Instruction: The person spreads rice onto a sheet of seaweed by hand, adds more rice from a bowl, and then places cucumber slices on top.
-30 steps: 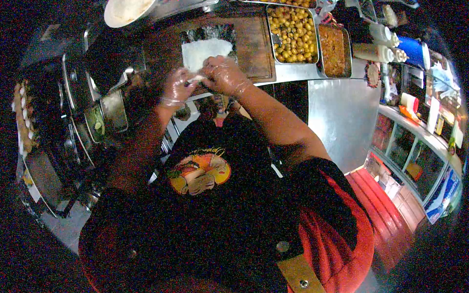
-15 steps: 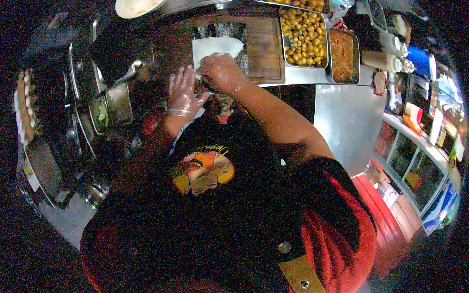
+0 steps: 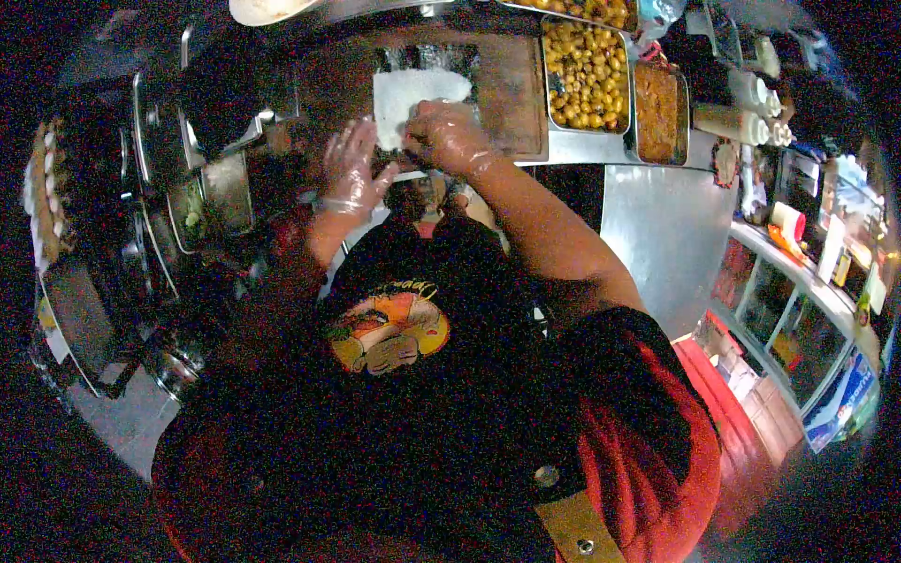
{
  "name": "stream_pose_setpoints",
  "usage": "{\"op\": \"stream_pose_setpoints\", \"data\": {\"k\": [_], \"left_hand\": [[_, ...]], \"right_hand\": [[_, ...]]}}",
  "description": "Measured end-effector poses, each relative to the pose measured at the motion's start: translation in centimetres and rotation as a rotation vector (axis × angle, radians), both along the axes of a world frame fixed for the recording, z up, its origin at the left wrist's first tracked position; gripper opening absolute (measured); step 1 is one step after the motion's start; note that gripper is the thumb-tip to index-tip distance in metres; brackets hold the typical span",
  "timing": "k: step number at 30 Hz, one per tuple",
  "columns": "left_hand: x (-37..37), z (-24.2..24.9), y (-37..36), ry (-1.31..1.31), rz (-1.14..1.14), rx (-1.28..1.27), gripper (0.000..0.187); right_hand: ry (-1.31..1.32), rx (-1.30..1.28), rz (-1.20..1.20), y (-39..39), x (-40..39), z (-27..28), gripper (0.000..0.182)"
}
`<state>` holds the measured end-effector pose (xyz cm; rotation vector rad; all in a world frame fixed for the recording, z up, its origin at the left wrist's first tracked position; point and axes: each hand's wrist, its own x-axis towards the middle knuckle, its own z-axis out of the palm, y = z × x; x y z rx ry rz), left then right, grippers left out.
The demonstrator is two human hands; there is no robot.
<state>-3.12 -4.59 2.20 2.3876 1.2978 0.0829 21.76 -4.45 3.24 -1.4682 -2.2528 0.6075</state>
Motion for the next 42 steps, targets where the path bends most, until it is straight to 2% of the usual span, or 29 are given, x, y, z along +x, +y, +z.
{"op": "stream_pose_setpoints", "data": {"k": [3,5,6,8,9,11,12,14,18,21,23,24,25,26,28,29,31,35,37,38,39,41,42], "left_hand": [[1.2,-0.4,1.8,-0.04,-0.043,0.033,0.09],[2.6,-0.4,3.0,-0.054,-0.189,0.087,0.092],[3.2,-0.6,3.7,-0.064,-0.233,0.116,0.093],[4.8,-1.7,4.7,-0.052,-0.276,0.133,0.092],[5.7,-2.2,5.0,-0.038,-0.319,0.158,0.092],[7.1,-1.8,5.7,0.047,-0.366,0.164,0.091],[7.6,-1.6,5.9,0.027,-0.4,0.164,0.091],[8.5,-1.2,6.0,0.062,-0.454,0.139,0.091],[9.5,-1.5,6.1,0.102,-0.513,0.121,0.092],[9.7,-1.6,6.3,-0.048,-0.506,0.14,0.098],[10.0,-1.4,6.3,0.092,-0.54,0.144,0.091],[10.0,-1.8,6.3,0.012,-0.534,0.149,0.088],[9.9,-2.4,6.3,-0.139,-0.533,0.126,0.086],[10.6,0.7,6.2,-0.192,-0.512,0.094,0.086],[11.8,-2.4,6.5,-0.326,-0.551,0.096,0.091],[11.7,-4.8,6.5,-0.326,-0.549,0.07,0.095],[12.6,-3.8,6.1,-0.135,-0.573,0.131,0.098],[13.3,-4.1,6.4,-0.049,-0.558,0.122,0.099],[14.6,-3.2,5.9,-0.092,-0.568,0.196,0.098],[14.9,-2.3,5.9,-0.049,-0.57,0.152,0.097],[15.2,-1.5,5.9,-0.003,-0.569,0.107,0.097],[15.8,-1.6,5.9,-0.007,-0.578,0.108,0.096],[16.1,-1.5,6.0,-0.007,-0.582,0.107,0.095]], "right_hand": [[-0.043,-0.031,-0.017,-0.6,1.0,-0.2,0.021],[0.239,0.006,-0.11,-1.2,1.5,-1.0,0.024],[0.237,0.002,-0.114,-1.5,2.0,-0.9,0.024],[0.345,-0.134,-0.411,-2.5,3.4,0.1,0.027],[0.342,-0.137,-0.415,-3.0,4.3,0.6,0.027],[0.354,-0.242,-0.597,-4.3,6.8,1.3,0.028],[0.535,-0.316,-0.655,-5.2,7.8,1.6,0.027],[0.51,-0.301,-0.704,-7.1,10.7,-0.2,0.027],[0.501,-0.365,-0.817,-9.3,13.3,0.8,0.026],[0.484,-0.373,-0.857,-9.9,14.5,-0.4,0.025],[0.62,-0.356,-0.851,-10.3,14.9,-1.4,0.027],[0.543,-0.277,-0.786,-10.3,14.9,-2.0,0.028],[0.524,-0.383,-0.834,-10.2,13.9,0.7,0.03],[0.5,-0.364,-0.787,-10.5,14.2,0.1,0.027],[0.568,-0.538,-0.897,-10.0,14.3,2.4,0.034],[0.557,-0.543,-0.896,-10.2,14.4,2.8,0.033],[0.563,-0.388,-0.86,-10.6,14.9,0.4,0.029],[0.575,-0.236,-0.891,-10.1,17.3,2.6,0.025],[0.505,-0.233,-1.007,-11.1,20.8,4.0,0.031],[0.641,-0.211,-1.091,-11.7,22.9,4.4,0.039],[0.572,-0.084,-1.087,-13.1,26.1,5.4,0.051],[0.525,-0.06,-1.314,-16.2,33.2,10.0,0.063],[0.416,0.083,-1.392,-18.3,37.7,10.7,0.065]]}}
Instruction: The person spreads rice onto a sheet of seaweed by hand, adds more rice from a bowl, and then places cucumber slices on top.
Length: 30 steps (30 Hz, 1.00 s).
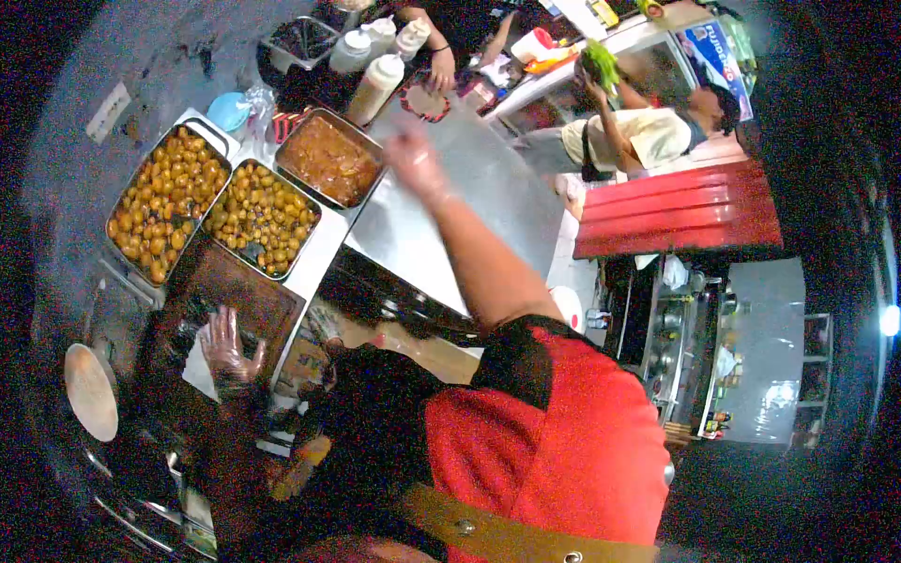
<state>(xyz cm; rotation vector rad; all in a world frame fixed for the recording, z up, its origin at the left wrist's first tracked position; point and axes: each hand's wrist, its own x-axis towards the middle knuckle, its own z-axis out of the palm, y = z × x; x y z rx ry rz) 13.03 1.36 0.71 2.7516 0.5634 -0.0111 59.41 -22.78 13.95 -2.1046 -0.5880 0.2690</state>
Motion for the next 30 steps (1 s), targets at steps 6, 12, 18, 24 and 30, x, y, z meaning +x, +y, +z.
{"op": "stream_pose_setpoints", "data": {"k": [6,12,18,24,30], "left_hand": [[2.0,0.6,-0.5,0.019,-0.017,0.027,0.093],[2.6,-0.2,-0.2,-0.126,-0.092,0.033,0.097],[4.0,1.5,-0.1,-0.015,-0.096,0.015,0.093],[4.6,2.1,-0.8,0.055,-0.078,0.003,0.092],[5.6,1.9,-1.2,0.071,-0.084,-0.036,0.091]], "right_hand": [[-0.418,-0.698,-0.352,-10.0,18.3,14.7,0.065],[-0.406,-0.858,-0.091,-7.7,19.3,12.7,0.067],[0.27,-0.461,0.259,-6.5,5.7,6.4,0.047],[0.605,-0.575,0.337,-7.0,-6.4,2.5,0.041],[0.731,-0.64,0.389,-6.5,-10.3,-0.6,0.033]]}}
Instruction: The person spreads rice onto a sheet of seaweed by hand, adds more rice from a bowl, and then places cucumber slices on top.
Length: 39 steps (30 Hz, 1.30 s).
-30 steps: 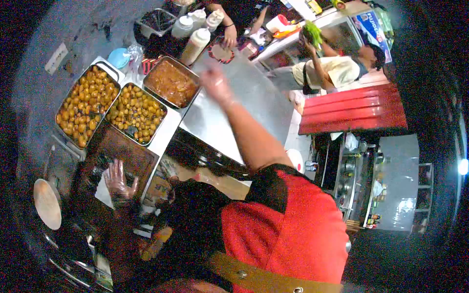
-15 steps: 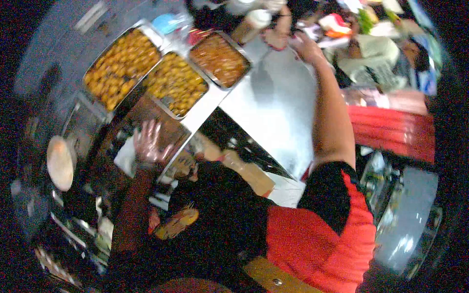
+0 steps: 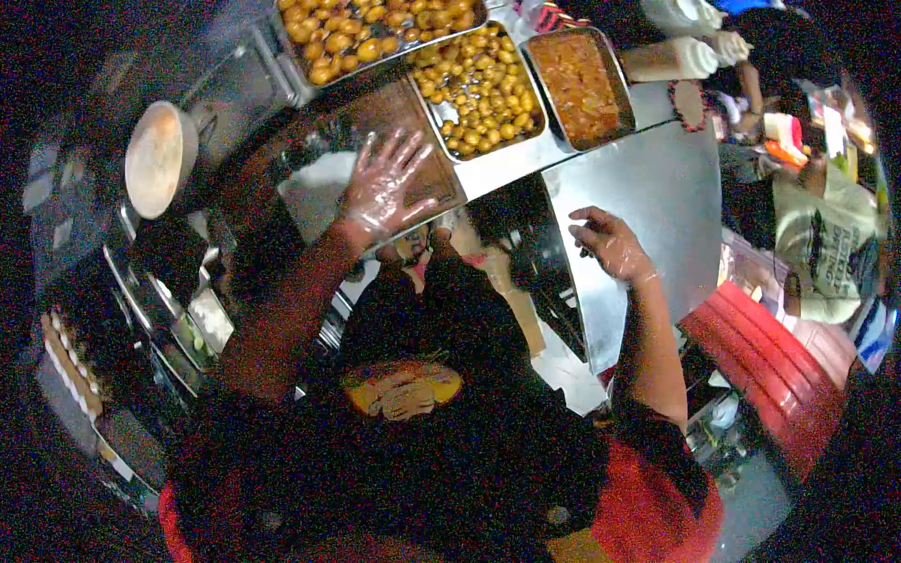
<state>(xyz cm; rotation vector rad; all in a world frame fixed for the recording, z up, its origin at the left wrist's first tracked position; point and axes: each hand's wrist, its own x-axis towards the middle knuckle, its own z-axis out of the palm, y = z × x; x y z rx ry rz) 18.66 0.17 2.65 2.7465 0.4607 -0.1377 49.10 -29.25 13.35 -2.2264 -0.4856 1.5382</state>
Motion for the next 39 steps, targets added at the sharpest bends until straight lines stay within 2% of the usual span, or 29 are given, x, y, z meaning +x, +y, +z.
{"op": "stream_pose_setpoints", "data": {"k": [5,13,15,16,17,19,21,23,24,25,27,28,33,39], "left_hand": [[0.2,-0.3,-0.4,-0.063,0.018,0.016,0.089],[1.9,-2.0,-2.4,-0.217,0.096,0.047,0.091],[2.0,-1.9,-2.8,-0.425,0.072,-0.087,0.086],[1.3,-1.6,-3.1,-0.518,0.12,-0.11,0.078],[0.2,-1.5,-2.8,-0.518,0.131,-0.107,0.078],[-3.8,-1.8,-1.6,-0.851,0.356,-0.152,0.075],[-8.7,-3.0,0.9,-0.848,0.617,-0.047,0.069],[-12.7,-4.8,2.6,-0.692,0.72,0.037,0.078],[-13.8,-4.0,2.7,-0.51,0.639,0.123,0.08],[-13.7,-3.7,2.2,-0.512,0.639,0.125,0.08],[-12.7,-3.0,1.1,-0.32,0.455,0.243,0.083],[-12.0,-2.6,1.2,-0.105,0.4,0.221,0.087],[-9.6,-1.6,1.4,-0.098,0.346,0.176,0.089],[-7.4,-1.5,2.0,-0.062,0.291,0.155,0.092]], "right_hand": [[0.05,0.049,-0.028,-0.1,-0.8,-2.3,0.031],[0.025,0.056,0.105,3.7,-5.2,-0.7,0.031],[0.03,0.057,0.147,4.0,-5.8,-0.9,0.031],[0.049,0.052,0.125,4.3,-6.0,-1.1,0.03],[0.069,0.045,0.101,4.5,-6.4,-1.4,0.03],[0.051,0.072,0.155,4.4,-6.4,-2.7,0.03],[0.028,0.102,0.189,4.5,-6.3,-3.4,0.03],[0.034,0.117,0.201,5.0,-7.0,-3.3,0.032],[0.035,0.124,0.206,5.3,-7.2,-3.2,0.032],[0.016,0.108,0.239,5.8,-7.6,-3.2,0.033],[-0.002,0.092,0.271,6.3,-8.4,-3.4,0.034],[-0.002,0.114,0.29,6.4,-8.6,-3.8,0.035],[-0.019,0.131,0.366,7.5,-9.1,-3.3,0.036],[0.024,0.059,0.316,8.0,-8.5,-4.1,0.037]]}}
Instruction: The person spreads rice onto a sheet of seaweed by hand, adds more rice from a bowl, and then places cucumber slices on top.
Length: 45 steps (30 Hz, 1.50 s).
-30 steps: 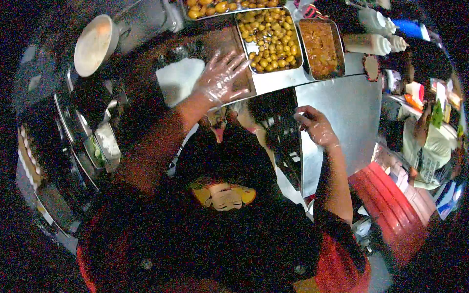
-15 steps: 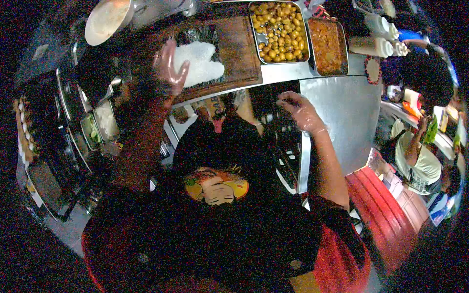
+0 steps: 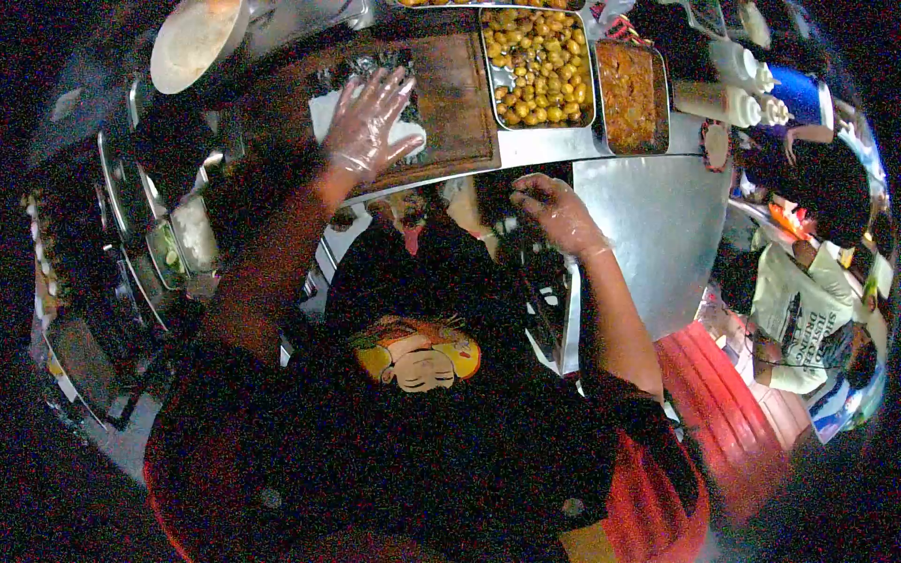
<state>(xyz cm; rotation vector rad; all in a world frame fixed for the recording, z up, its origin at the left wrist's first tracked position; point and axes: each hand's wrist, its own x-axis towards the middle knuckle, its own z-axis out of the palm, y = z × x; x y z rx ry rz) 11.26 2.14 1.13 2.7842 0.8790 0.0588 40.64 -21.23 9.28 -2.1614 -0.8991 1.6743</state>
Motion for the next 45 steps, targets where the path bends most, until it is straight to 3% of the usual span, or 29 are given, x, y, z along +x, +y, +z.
{"op": "stream_pose_setpoints", "data": {"k": [9,17,20,24,26,27,28,29,30,31,33,34,35,36,37,39,45], "left_hand": [[4.7,-0.4,0.3,-0.046,-0.023,-0.007,0.093],[8.9,-0.8,-0.2,0.011,-0.068,-0.005,0.097],[10.1,-1.0,-1.0,-0.038,-0.075,-0.014,0.099],[10.7,-1.9,-0.9,-0.253,-0.095,-0.091,0.096],[9.4,-3.3,-0.4,-0.785,-0.001,-0.222,0.086],[7.1,-1.3,-0.6,-0.686,0.195,-0.331,0.077],[4.9,-0.9,-0.6,-0.775,0.224,-0.197,0.074],[3.5,-0.8,-0.8,-1.046,0.289,-0.333,0.072],[0.0,0.3,-0.5,-0.71,0.35,-0.214,0.07],[-2.4,0.8,-0.3,-0.605,0.156,0.058,0.071],[-4.7,0.7,-1.8,-0.509,0.114,-0.045,0.071],[-5.2,1.2,-2.4,-0.412,0.076,-0.146,0.071],[-5.0,1.3,-3.2,-0.229,0.051,-0.199,0.075],[-4.5,1.1,-4.0,-0.228,0.047,-0.2,0.075],[-3.9,0.6,-5.0,-0.191,0.017,-0.201,0.077],[-3.1,0.2,-6.2,-0.059,-0.026,-0.184,0.085],[-3.5,0.2,-7.0,-0.072,-0.056,-0.257,0.091]], "right_hand": [[0.036,0.035,-0.038,0.2,1.2,0.2,0.03],[0.088,-0.102,-0.099,0.6,1.8,1.1,0.034],[0.086,0.002,-0.062,0.2,1.8,-0.5,0.035],[0.11,0.052,-0.046,1.6,0.4,-1.0,0.035],[0.103,0.111,-0.014,3.1,-1.0,-0.9,0.034],[0.074,0.177,-0.019,3.6,-2.0,-1.1,0.034],[0.078,0.18,-0.029,4.4,-3.2,-0.9,0.034],[-0.021,0.271,0.025,5.4,-4.5,-0.3,0.036],[-0.124,0.36,0.079,6.1,-5.6,0.0,0.038],[-0.124,0.36,0.07,6.6,-6.1,-0.9,0.038],[-0.508,0.744,0.471,7.5,-7.0,-3.6,0.054],[-0.512,0.748,0.467,7.6,-7.8,-4.2,0.054],[-0.661,0.745,0.543,7.6,-8.6,-4.8,0.063],[-0.808,0.736,0.62,7.5,-9.3,-5.2,0.072],[-0.743,0.694,0.625,7.5,-9.6,-5.4,0.08],[-0.763,0.69,0.644,7.0,-10.7,-5.4,0.081],[-0.746,0.665,0.672,6.8,-12.2,-6.5,0.082]]}}
